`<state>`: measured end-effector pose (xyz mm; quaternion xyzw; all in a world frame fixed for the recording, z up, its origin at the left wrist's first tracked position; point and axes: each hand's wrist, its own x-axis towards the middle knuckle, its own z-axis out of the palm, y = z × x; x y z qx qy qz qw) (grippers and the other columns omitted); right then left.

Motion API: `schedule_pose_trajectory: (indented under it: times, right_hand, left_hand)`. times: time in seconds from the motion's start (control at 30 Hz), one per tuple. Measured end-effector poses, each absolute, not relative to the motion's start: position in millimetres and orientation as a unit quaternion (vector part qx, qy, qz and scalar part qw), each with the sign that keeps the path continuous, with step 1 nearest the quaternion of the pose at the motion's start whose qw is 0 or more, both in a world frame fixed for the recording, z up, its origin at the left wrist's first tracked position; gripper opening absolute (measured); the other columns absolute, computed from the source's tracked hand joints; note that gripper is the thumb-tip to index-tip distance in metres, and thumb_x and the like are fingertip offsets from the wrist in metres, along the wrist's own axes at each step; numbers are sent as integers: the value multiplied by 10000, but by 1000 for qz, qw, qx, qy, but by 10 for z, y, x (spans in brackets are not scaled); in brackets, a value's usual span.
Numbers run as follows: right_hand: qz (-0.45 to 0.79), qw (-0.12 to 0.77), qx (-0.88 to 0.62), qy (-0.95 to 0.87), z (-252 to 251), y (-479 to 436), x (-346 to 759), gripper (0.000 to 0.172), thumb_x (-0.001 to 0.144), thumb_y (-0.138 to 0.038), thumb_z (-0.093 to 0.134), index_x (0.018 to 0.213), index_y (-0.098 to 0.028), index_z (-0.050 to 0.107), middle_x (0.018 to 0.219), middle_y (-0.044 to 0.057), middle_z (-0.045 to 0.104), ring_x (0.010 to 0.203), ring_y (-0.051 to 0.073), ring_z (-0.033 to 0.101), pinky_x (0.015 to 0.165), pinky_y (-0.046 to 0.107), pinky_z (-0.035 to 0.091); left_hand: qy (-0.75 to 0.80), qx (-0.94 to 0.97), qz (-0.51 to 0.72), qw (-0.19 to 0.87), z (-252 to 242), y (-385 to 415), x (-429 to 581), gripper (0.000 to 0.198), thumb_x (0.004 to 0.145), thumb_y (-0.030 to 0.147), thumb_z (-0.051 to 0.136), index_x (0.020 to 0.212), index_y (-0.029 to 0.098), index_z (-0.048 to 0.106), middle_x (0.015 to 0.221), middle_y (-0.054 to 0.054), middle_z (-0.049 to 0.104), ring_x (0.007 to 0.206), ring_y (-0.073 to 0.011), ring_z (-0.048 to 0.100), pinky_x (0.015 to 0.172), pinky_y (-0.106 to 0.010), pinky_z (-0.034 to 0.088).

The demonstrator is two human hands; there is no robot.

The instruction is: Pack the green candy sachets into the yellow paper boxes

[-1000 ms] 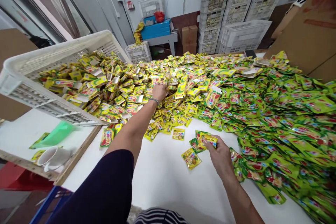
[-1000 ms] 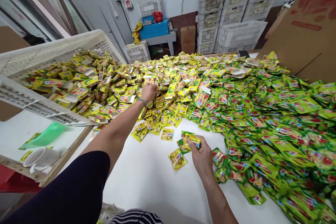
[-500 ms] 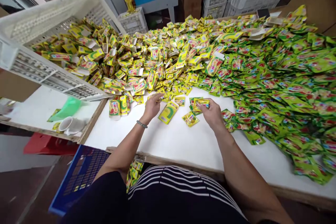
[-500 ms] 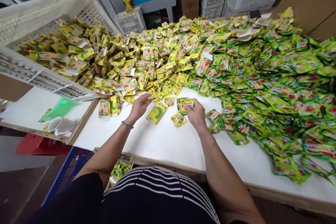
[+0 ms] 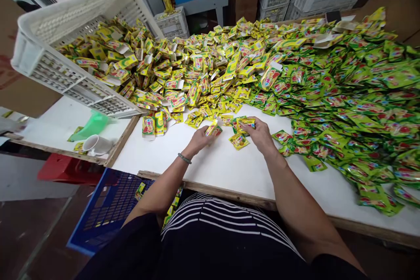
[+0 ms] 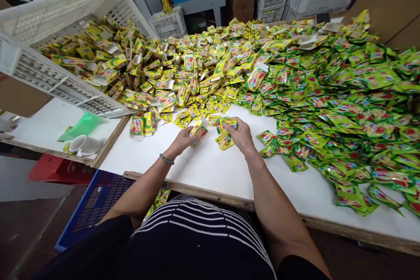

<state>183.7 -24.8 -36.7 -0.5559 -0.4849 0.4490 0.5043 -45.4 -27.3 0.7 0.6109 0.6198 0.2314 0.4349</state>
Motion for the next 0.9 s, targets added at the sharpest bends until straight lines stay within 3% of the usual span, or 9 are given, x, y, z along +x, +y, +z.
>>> schedule_pose_trajectory:
  times: [0.07,0.17,0.4,0.63,0.9]
  right_hand:
    - [449,525,-540,-481,-304,-259,1827,456,693,-541,685,981,-190,643,836,36,703,774,210,644,726,358,527]
    - [436,513,-540,-505,-220,-267,1828,425,702,-533,674,962,-198,647,813,26,690,750,205,638,735,356,518]
    - [414,438,-563,-565,-201,-234,1981,284,740,-459,655,893,-220,665,803,19,691,798,221,635,777,354,494]
    - [429,488,-551,-524,-187,-205,2025,379,715,-523,652,934,-215,644,772,0,665,744,203,607,720,324,478]
    - [362,350,-611,-611,-141,-244,2039,257,779,-412,603,943,-227,676,740,3,671,706,190,588,665,296,430]
  left_hand:
    - [556,542,268,571,-13,-280,-391,409,676,404,736,973,137,649,840,-43,686,714,-157,609,669,-263,450]
    - [498,497,286,650,-38,-315,-259,455,594,395,813,926,122,662,820,-36,689,674,-128,601,648,-246,449]
    - [477,463,339,666,-75,-289,-102,493,548,424,853,896,133,658,806,-22,707,645,-112,608,651,-243,464]
    - [470,470,354,658,-196,-184,-82,454,591,407,839,912,144,654,787,-11,715,651,-107,617,648,-228,476]
    - [436,476,350,679,-221,-143,-62,456,610,434,824,925,135,684,828,-22,727,681,-117,632,685,-237,486]
